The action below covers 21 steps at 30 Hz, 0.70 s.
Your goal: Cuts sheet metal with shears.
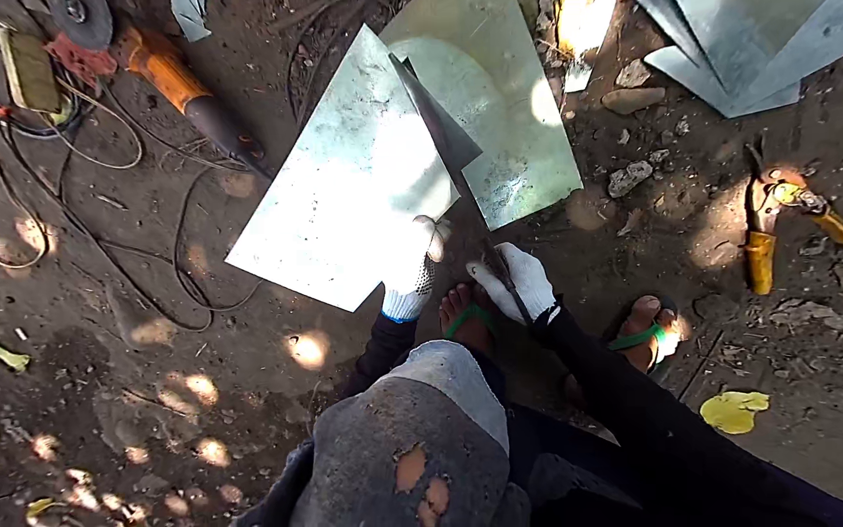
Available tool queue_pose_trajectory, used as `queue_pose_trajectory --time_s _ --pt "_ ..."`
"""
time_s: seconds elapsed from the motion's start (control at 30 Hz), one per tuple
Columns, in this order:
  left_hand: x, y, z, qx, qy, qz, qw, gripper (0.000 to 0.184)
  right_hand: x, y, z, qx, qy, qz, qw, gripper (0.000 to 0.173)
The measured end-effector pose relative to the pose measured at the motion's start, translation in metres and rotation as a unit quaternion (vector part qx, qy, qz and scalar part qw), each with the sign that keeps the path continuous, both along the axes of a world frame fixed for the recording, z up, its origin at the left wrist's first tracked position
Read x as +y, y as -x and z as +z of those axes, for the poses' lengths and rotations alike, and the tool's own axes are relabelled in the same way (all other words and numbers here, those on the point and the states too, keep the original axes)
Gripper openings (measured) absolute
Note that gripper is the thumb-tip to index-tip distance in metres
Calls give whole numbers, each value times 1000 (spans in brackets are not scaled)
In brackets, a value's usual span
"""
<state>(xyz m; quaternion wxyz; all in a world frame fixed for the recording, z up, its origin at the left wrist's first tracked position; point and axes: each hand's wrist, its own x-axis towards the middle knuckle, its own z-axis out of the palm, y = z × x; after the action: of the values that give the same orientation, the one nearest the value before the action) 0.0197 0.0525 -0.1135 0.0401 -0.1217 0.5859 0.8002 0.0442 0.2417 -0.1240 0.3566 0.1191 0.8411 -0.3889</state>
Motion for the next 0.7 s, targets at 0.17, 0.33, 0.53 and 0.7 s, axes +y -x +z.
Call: queue_pose_trajectory --time_s 0.17,0.33,0.53,0.7 --pt "-8 -6 -7 30 43 -26 998 23 -5 -6 -29 31 -28 33 999 39" --pt "-4 0 1 9 -6 -15 1000 21 -6 -4 -28 26 -31 34 999 39" --pt "8 -13 4 -27 51 -60 997 32 2 -1 -3 -6 14 -10 1000 59" --pt "14 -6 22 -43 88 -88 991 32 4 -2 -20 28 19 8 999 46"
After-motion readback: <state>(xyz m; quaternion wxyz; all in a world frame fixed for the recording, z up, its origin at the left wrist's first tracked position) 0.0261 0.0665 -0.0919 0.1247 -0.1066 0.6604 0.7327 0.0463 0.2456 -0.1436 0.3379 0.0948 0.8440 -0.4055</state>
